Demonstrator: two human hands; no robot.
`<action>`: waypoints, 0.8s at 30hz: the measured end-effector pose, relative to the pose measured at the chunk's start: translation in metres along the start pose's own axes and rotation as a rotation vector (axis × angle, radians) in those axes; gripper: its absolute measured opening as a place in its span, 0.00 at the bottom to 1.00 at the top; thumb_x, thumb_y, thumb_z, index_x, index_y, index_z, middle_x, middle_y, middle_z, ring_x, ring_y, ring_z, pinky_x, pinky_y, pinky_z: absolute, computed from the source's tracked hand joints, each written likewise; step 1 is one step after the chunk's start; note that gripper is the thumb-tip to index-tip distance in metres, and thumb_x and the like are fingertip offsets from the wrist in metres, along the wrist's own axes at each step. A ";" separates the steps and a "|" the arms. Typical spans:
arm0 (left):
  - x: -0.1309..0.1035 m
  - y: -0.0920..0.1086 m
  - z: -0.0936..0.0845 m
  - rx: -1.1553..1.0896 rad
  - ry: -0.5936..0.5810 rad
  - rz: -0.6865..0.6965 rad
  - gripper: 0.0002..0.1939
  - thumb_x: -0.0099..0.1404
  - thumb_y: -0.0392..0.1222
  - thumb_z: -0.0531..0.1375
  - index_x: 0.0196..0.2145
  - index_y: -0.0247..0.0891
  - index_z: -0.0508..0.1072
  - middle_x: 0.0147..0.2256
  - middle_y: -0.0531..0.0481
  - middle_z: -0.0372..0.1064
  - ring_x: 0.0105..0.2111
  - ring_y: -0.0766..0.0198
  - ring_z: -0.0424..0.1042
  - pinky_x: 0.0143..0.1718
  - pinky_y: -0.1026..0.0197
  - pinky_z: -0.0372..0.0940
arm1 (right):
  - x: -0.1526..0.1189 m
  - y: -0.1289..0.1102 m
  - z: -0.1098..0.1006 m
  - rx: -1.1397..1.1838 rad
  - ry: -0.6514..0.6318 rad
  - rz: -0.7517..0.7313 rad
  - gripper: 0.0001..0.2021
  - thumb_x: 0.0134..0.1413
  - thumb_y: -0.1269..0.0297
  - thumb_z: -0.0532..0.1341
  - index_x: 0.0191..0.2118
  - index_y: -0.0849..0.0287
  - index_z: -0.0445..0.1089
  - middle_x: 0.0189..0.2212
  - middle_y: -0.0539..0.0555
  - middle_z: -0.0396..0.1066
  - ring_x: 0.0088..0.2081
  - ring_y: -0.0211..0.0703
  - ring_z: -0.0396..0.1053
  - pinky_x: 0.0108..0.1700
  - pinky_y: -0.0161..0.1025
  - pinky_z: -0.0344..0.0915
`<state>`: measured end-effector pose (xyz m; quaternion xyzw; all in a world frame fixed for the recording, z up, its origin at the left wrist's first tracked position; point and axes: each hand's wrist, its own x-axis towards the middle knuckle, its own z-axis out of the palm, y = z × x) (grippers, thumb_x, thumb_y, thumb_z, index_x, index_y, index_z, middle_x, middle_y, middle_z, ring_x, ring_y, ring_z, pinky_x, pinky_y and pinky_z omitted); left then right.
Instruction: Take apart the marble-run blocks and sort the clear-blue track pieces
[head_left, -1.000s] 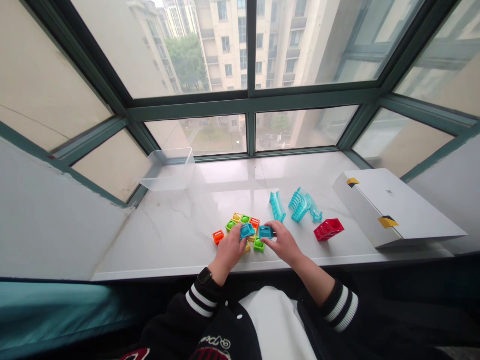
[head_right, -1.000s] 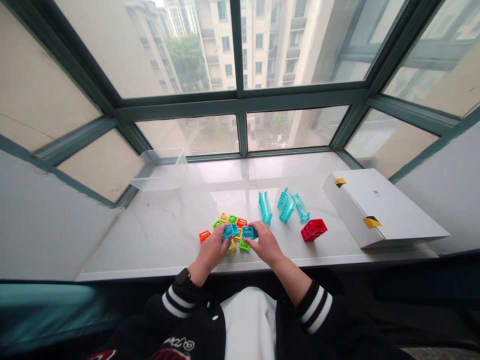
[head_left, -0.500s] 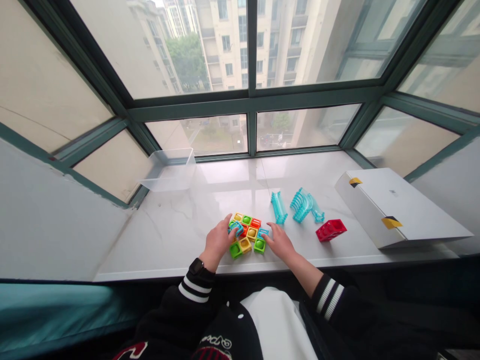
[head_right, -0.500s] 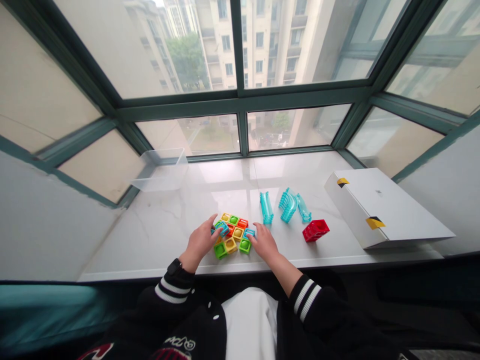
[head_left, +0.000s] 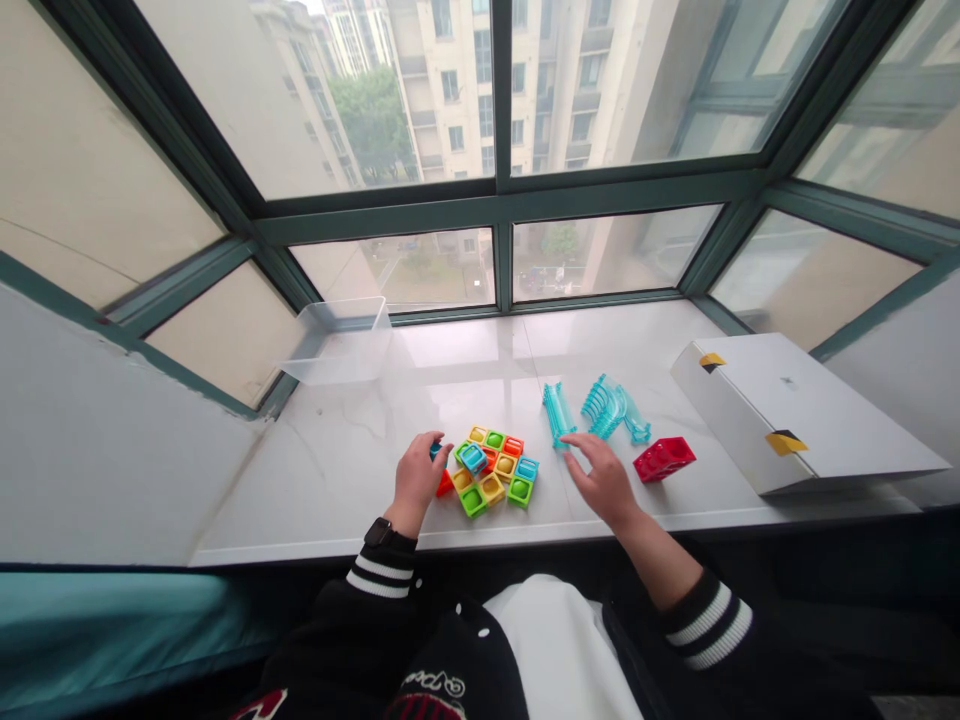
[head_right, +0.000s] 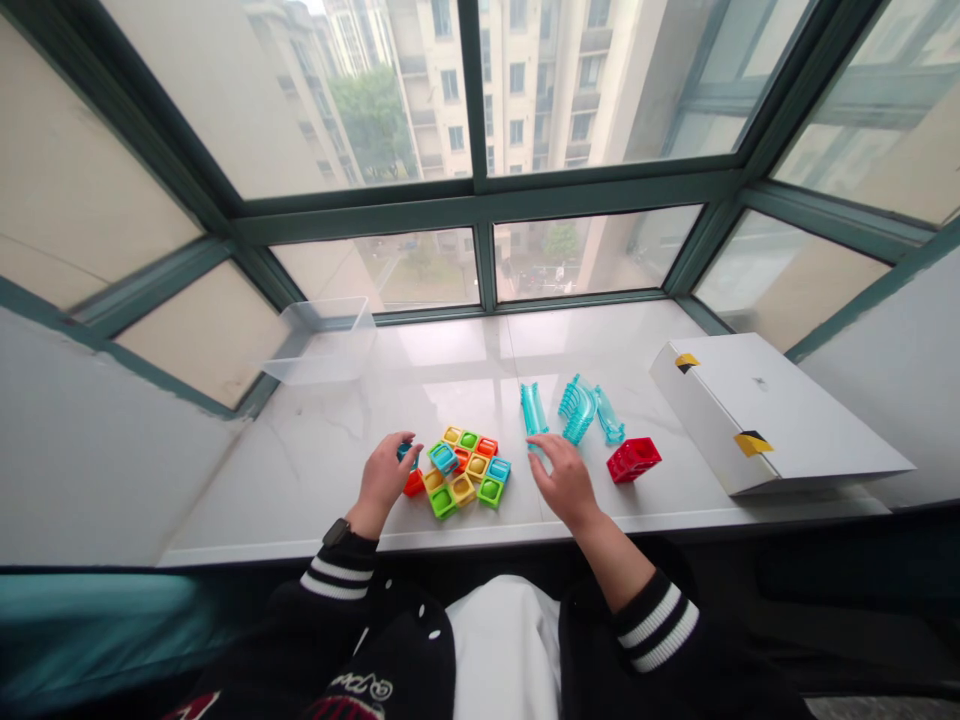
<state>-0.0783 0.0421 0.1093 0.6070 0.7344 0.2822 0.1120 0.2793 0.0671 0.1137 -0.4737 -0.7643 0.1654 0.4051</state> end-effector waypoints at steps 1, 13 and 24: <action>0.005 -0.002 0.003 0.002 0.005 -0.001 0.13 0.73 0.49 0.59 0.50 0.42 0.76 0.49 0.44 0.77 0.50 0.53 0.76 0.53 0.53 0.70 | 0.004 0.002 -0.018 -0.029 0.068 -0.017 0.13 0.69 0.61 0.57 0.53 0.52 0.74 0.50 0.58 0.77 0.55 0.55 0.73 0.61 0.56 0.69; 0.016 -0.021 0.036 -0.049 -0.057 -0.043 0.22 0.76 0.48 0.51 0.60 0.35 0.69 0.60 0.35 0.71 0.63 0.47 0.68 0.66 0.42 0.63 | -0.014 0.090 -0.102 -0.510 -0.111 0.682 0.34 0.59 0.46 0.60 0.67 0.55 0.63 0.59 0.66 0.67 0.53 0.63 0.72 0.49 0.53 0.71; -0.046 0.083 0.001 -0.207 -0.121 0.453 0.23 0.74 0.48 0.59 0.64 0.45 0.67 0.60 0.41 0.70 0.62 0.50 0.69 0.65 0.44 0.66 | -0.004 -0.029 -0.038 0.320 -0.165 0.319 0.21 0.57 0.51 0.67 0.52 0.52 0.68 0.48 0.56 0.77 0.45 0.51 0.77 0.49 0.48 0.75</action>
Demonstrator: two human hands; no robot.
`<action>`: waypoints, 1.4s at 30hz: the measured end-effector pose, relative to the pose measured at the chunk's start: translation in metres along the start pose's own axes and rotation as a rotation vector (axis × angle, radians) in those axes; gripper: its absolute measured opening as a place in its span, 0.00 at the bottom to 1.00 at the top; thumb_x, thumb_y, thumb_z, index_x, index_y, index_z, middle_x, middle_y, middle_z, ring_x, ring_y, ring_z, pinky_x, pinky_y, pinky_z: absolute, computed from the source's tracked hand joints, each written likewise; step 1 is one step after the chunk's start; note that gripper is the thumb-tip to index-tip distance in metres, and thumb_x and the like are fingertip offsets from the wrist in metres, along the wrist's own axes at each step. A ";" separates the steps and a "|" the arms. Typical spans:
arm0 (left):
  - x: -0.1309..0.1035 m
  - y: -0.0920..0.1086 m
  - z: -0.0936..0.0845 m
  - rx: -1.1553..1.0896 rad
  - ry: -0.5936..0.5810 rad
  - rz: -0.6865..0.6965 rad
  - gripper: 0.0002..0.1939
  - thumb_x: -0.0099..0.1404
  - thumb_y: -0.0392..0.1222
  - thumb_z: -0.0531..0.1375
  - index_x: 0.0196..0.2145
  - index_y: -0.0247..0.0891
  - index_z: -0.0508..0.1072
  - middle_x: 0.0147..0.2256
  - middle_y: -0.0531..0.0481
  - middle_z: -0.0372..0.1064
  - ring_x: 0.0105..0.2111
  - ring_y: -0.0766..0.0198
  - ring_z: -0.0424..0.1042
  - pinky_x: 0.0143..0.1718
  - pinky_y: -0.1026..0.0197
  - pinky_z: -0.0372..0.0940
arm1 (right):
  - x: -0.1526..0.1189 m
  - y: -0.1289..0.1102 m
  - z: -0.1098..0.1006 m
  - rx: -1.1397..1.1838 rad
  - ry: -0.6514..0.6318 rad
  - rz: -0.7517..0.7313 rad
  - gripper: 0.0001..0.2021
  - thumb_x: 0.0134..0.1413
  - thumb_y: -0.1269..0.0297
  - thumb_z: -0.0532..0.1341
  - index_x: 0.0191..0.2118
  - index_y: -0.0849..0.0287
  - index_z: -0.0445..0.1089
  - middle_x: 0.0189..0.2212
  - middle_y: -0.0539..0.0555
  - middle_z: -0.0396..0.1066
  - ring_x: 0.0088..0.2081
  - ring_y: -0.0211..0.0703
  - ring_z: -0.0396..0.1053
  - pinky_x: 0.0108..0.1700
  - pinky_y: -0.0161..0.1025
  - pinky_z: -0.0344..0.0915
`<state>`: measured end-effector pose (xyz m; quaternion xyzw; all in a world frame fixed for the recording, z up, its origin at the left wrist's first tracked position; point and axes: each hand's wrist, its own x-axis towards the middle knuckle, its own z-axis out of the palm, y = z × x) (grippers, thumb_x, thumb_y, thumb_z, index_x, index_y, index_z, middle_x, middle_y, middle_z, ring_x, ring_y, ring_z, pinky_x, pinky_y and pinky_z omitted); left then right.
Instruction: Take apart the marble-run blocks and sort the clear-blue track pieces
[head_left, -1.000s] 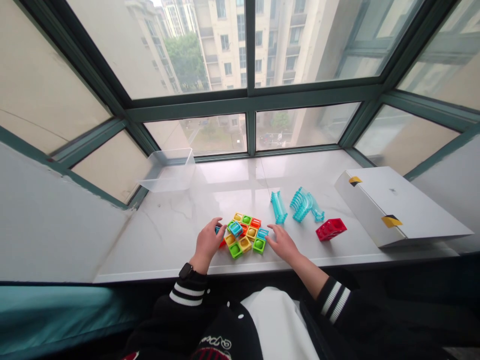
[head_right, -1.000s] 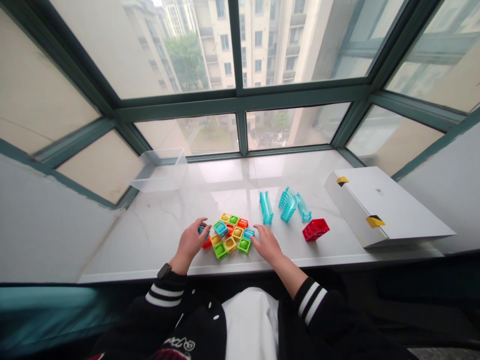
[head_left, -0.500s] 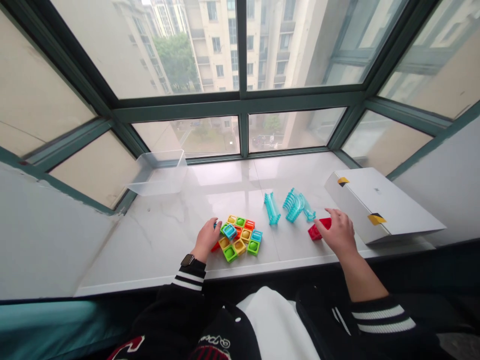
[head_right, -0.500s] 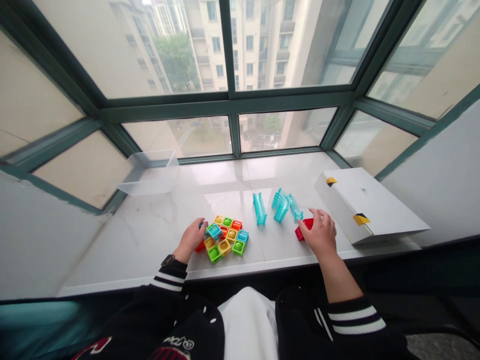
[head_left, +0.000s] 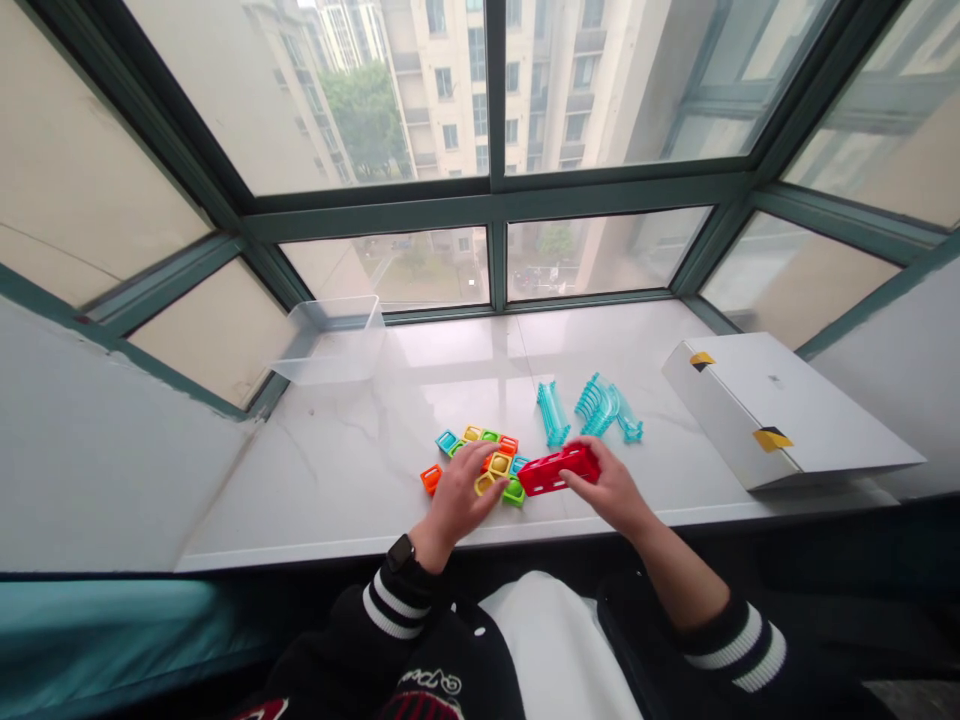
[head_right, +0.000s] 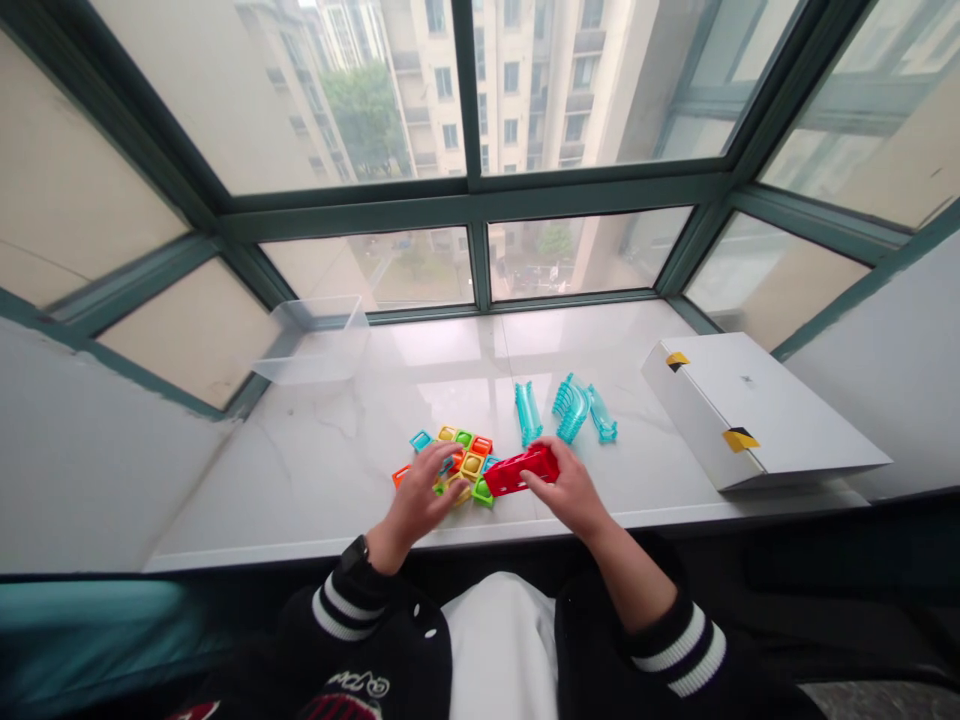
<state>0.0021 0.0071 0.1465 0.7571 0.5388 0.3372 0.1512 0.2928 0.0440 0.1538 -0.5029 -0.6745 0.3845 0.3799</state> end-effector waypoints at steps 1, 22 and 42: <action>0.000 0.009 0.005 -0.006 -0.082 0.071 0.29 0.72 0.49 0.62 0.67 0.45 0.63 0.62 0.39 0.68 0.64 0.48 0.67 0.65 0.43 0.66 | 0.000 -0.009 0.015 0.079 -0.029 -0.021 0.20 0.57 0.51 0.67 0.52 0.52 0.68 0.48 0.56 0.77 0.46 0.51 0.77 0.49 0.47 0.76; -0.019 -0.046 -0.038 0.318 0.072 -0.538 0.27 0.75 0.52 0.56 0.68 0.46 0.63 0.53 0.42 0.71 0.36 0.58 0.77 0.36 0.57 0.71 | 0.031 0.025 0.083 0.028 -0.005 -0.033 0.31 0.57 0.57 0.67 0.64 0.50 0.60 0.55 0.58 0.75 0.53 0.56 0.76 0.58 0.59 0.72; -0.020 -0.070 -0.030 0.317 -0.085 -0.604 0.27 0.74 0.49 0.57 0.68 0.46 0.66 0.56 0.41 0.73 0.50 0.51 0.76 0.46 0.55 0.71 | 0.046 0.053 0.114 -0.221 -0.138 -0.262 0.32 0.59 0.67 0.64 0.68 0.52 0.60 0.61 0.61 0.67 0.64 0.57 0.65 0.68 0.57 0.63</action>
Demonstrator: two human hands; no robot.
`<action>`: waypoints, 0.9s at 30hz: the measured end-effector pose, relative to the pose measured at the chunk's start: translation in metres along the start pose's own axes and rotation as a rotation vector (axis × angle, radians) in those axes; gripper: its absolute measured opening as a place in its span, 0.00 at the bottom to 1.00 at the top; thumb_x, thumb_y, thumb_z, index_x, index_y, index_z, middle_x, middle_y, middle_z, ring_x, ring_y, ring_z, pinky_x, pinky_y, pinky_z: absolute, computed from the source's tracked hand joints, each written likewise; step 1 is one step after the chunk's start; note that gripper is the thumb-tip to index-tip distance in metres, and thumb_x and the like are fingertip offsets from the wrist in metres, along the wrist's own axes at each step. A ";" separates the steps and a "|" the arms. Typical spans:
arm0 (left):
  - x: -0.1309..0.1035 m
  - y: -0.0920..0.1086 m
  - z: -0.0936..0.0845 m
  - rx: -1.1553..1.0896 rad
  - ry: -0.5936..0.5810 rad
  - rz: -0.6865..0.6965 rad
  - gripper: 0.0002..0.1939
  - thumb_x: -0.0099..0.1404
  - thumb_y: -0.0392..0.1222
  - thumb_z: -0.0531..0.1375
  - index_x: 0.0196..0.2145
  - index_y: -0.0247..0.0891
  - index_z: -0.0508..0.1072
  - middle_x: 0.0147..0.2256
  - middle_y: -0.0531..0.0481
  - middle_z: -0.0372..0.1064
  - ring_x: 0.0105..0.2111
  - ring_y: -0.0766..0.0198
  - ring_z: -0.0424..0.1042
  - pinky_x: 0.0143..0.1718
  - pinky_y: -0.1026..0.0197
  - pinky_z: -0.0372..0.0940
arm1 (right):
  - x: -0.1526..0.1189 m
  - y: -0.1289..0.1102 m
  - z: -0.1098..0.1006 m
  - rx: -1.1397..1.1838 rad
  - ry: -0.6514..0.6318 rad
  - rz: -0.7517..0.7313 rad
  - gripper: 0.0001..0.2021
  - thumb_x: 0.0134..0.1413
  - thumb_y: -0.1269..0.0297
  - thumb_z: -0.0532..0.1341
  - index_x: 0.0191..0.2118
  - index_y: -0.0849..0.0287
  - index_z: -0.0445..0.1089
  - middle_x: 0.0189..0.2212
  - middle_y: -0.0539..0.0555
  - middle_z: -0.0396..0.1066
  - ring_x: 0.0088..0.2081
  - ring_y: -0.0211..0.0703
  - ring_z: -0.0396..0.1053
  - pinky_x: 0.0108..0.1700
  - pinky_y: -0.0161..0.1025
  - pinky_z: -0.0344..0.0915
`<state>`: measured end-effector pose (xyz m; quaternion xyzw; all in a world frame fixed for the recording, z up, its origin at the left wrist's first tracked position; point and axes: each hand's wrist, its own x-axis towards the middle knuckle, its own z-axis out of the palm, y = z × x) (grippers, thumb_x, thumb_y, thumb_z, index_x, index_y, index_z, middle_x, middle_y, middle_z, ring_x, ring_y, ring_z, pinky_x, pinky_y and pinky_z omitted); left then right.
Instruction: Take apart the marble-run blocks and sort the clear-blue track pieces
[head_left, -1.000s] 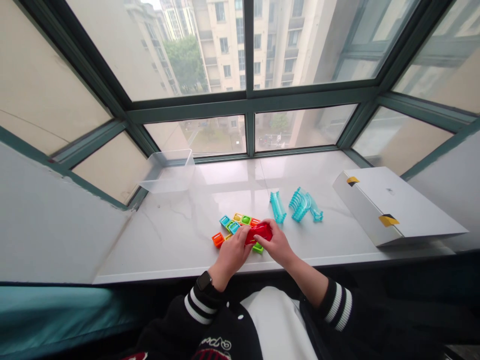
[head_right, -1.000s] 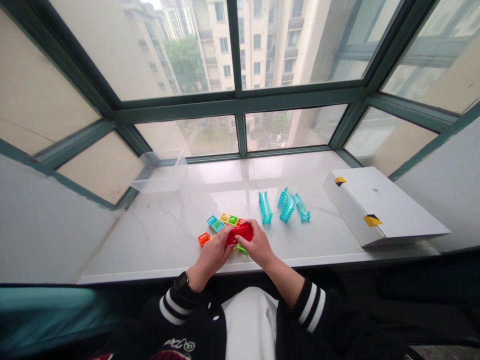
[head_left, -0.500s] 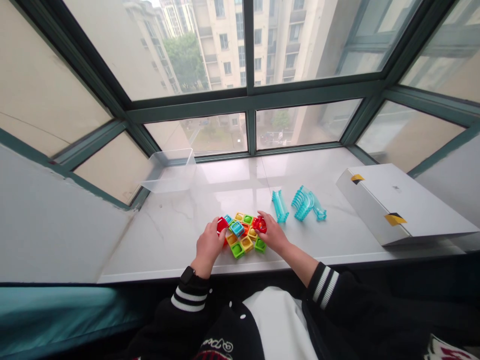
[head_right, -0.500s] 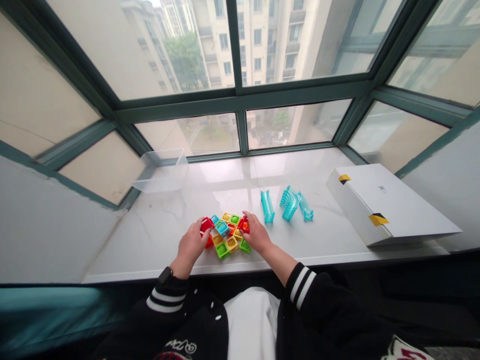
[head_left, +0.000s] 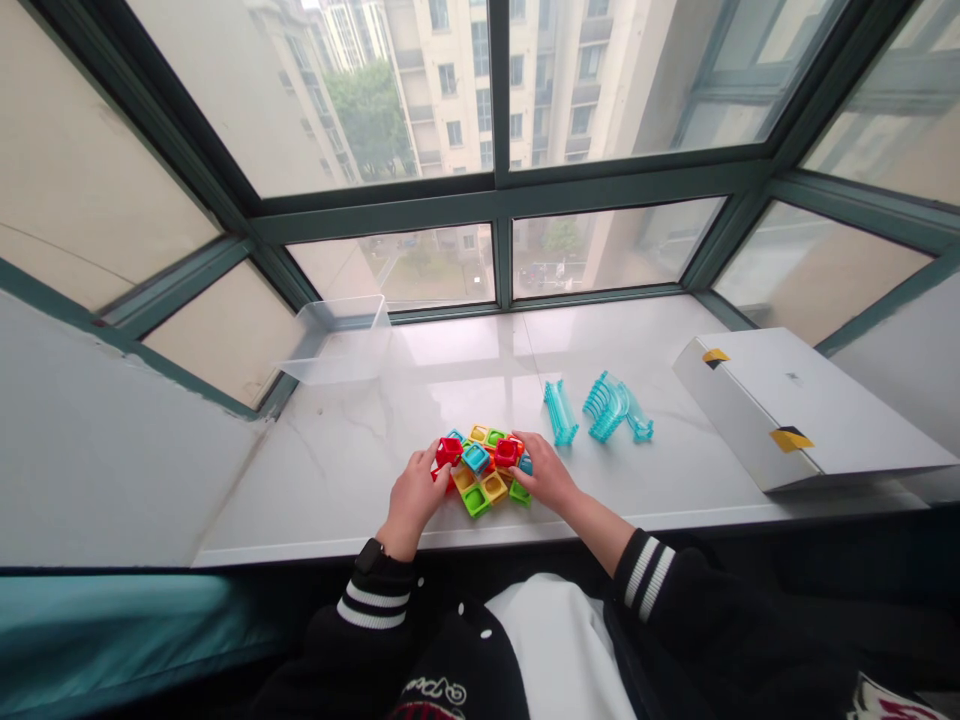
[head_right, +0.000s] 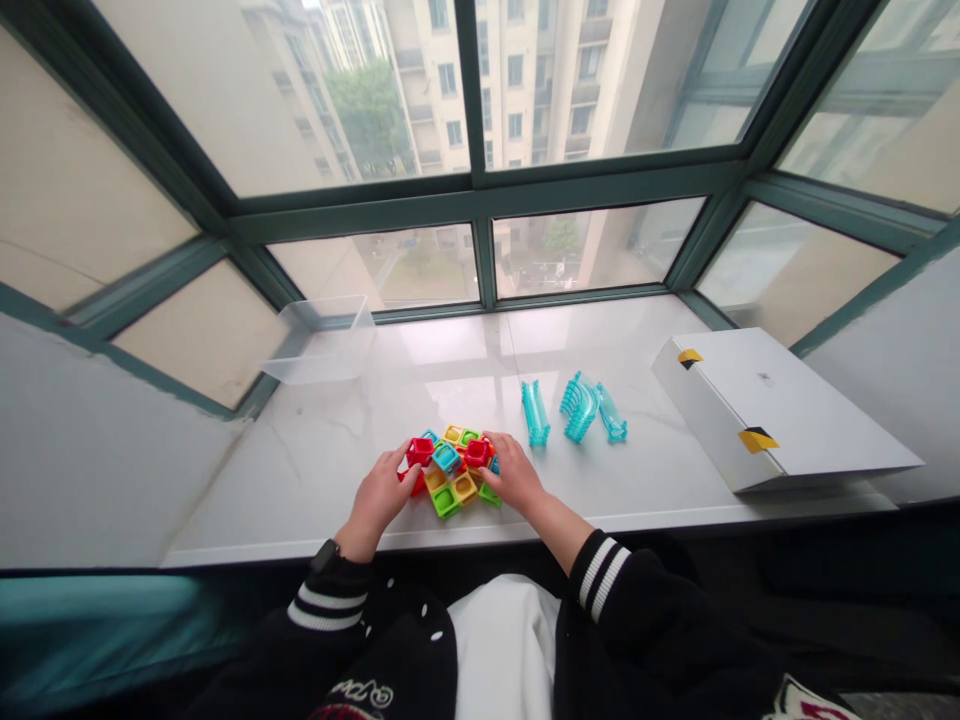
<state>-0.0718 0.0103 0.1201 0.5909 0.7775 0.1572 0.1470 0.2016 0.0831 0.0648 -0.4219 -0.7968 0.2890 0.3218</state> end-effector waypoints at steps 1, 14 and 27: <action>-0.001 -0.001 -0.001 0.000 0.019 -0.008 0.26 0.74 0.49 0.57 0.67 0.45 0.67 0.56 0.40 0.73 0.49 0.52 0.77 0.46 0.55 0.71 | -0.002 0.000 -0.001 -0.002 -0.002 0.001 0.32 0.59 0.67 0.64 0.68 0.52 0.61 0.60 0.61 0.68 0.63 0.57 0.66 0.67 0.58 0.63; -0.037 0.044 0.018 -0.256 0.235 0.369 0.11 0.74 0.48 0.59 0.51 0.43 0.71 0.49 0.43 0.73 0.52 0.53 0.75 0.56 0.51 0.72 | -0.019 0.010 0.001 -0.044 0.002 0.021 0.32 0.58 0.65 0.64 0.68 0.52 0.60 0.60 0.61 0.68 0.62 0.59 0.65 0.66 0.60 0.64; -0.040 0.060 0.080 -0.015 0.001 0.791 0.20 0.64 0.42 0.70 0.53 0.46 0.76 0.54 0.42 0.73 0.56 0.47 0.69 0.60 0.42 0.64 | -0.036 0.027 0.004 -0.045 -0.030 0.020 0.32 0.61 0.62 0.64 0.69 0.53 0.58 0.61 0.63 0.66 0.64 0.59 0.64 0.67 0.61 0.63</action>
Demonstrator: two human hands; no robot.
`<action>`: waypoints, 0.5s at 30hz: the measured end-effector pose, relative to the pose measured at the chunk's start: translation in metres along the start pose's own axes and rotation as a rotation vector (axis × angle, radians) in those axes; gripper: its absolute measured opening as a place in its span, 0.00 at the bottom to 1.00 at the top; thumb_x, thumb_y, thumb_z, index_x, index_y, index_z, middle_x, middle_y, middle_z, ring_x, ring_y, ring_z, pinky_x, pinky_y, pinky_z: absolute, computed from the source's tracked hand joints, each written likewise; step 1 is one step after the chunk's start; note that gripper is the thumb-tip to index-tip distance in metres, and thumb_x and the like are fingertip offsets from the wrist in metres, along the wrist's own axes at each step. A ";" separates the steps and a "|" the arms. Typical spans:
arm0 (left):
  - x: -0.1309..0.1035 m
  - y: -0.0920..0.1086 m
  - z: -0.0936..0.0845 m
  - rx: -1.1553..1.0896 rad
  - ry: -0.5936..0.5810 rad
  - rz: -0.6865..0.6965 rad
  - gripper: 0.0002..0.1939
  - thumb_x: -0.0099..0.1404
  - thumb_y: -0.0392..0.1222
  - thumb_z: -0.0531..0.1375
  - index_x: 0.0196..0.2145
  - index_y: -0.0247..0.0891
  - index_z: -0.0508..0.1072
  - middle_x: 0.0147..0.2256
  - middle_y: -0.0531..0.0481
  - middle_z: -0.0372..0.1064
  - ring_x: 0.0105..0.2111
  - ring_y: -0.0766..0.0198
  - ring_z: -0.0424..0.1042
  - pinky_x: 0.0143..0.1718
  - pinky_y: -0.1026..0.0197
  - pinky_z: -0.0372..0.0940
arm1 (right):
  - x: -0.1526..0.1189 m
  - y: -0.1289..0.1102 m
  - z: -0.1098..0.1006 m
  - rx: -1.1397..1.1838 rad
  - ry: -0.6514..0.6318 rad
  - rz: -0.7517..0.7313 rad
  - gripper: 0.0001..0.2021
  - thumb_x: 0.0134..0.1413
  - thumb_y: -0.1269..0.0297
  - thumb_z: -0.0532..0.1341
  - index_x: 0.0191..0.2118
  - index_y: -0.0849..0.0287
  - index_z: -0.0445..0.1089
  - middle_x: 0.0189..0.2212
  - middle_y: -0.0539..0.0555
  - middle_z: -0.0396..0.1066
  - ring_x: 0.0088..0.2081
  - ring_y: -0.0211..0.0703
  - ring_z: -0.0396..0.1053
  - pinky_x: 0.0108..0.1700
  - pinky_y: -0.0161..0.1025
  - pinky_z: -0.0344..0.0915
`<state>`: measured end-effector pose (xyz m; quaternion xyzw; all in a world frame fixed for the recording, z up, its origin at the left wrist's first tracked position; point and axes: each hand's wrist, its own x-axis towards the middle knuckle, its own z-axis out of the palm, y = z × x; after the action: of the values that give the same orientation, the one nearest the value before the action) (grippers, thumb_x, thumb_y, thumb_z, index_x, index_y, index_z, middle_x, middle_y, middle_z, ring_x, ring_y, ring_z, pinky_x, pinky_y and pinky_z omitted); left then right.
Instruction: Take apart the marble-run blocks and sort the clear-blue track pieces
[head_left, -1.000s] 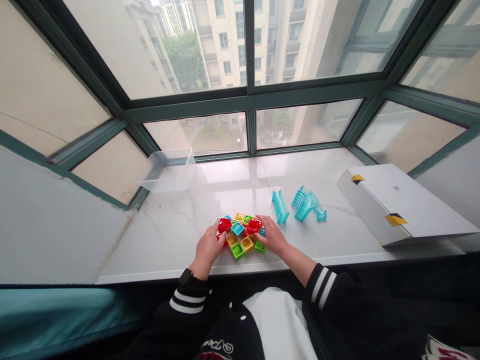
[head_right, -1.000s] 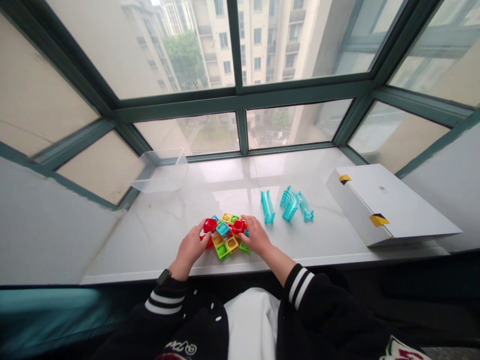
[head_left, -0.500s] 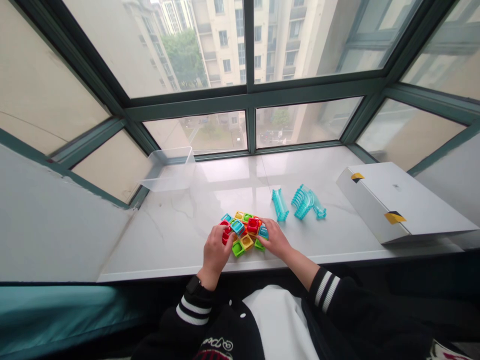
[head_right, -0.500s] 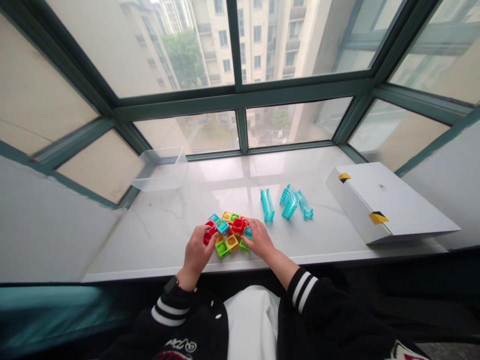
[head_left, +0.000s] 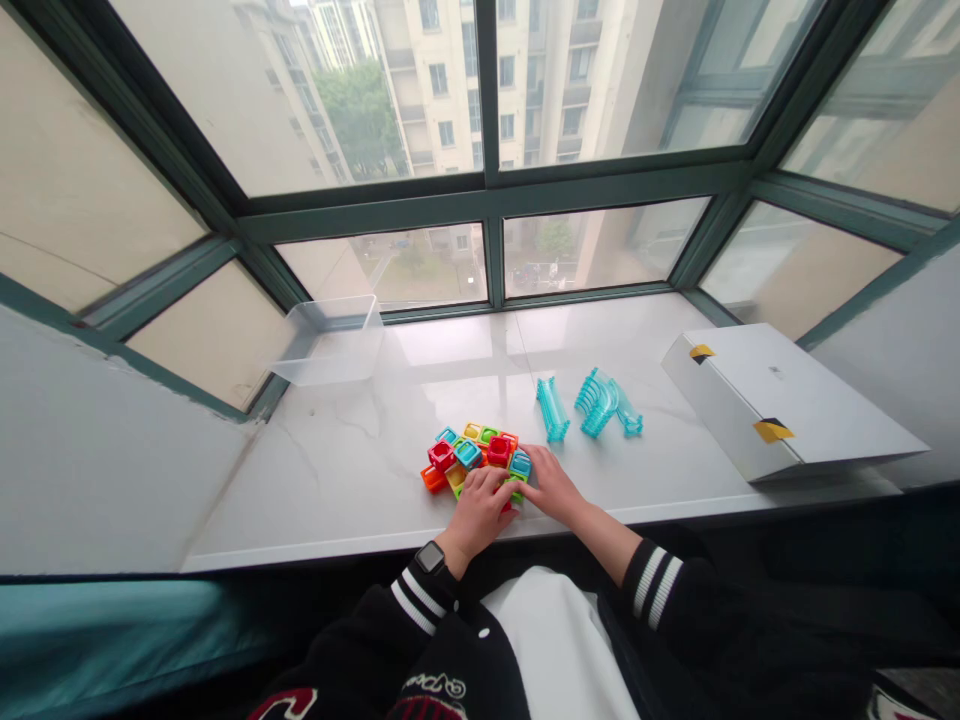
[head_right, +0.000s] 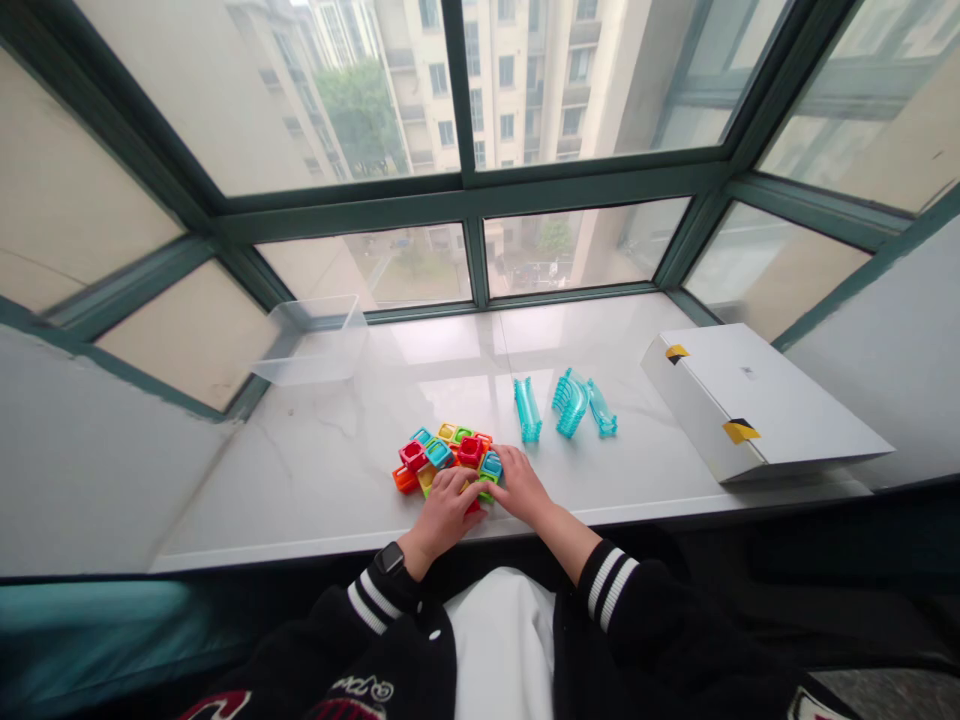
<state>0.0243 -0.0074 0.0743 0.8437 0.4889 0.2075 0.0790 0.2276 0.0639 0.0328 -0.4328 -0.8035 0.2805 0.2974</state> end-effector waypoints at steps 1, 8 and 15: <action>-0.002 -0.001 -0.001 0.005 0.020 -0.007 0.20 0.64 0.44 0.70 0.54 0.47 0.76 0.54 0.43 0.73 0.57 0.47 0.69 0.60 0.42 0.63 | -0.002 0.000 0.001 0.004 -0.003 -0.002 0.32 0.62 0.61 0.64 0.69 0.54 0.58 0.62 0.63 0.66 0.64 0.59 0.63 0.68 0.61 0.62; -0.018 -0.045 -0.021 0.106 0.438 -0.388 0.23 0.72 0.49 0.62 0.62 0.43 0.71 0.65 0.35 0.61 0.66 0.40 0.59 0.67 0.36 0.55 | -0.020 -0.002 0.014 -0.020 -0.080 0.038 0.50 0.52 0.51 0.74 0.75 0.50 0.50 0.74 0.65 0.48 0.73 0.65 0.50 0.72 0.62 0.55; -0.019 -0.084 -0.026 -0.038 0.298 -0.451 0.20 0.73 0.50 0.59 0.59 0.43 0.74 0.64 0.38 0.63 0.64 0.44 0.64 0.65 0.39 0.62 | -0.006 0.001 0.031 -0.023 -0.163 -0.017 0.55 0.51 0.54 0.76 0.77 0.50 0.45 0.77 0.66 0.42 0.76 0.65 0.43 0.74 0.63 0.50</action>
<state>-0.0620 0.0170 0.0641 0.6721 0.6665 0.3155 0.0664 0.2087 0.0532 0.0098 -0.4050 -0.8318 0.3032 0.2282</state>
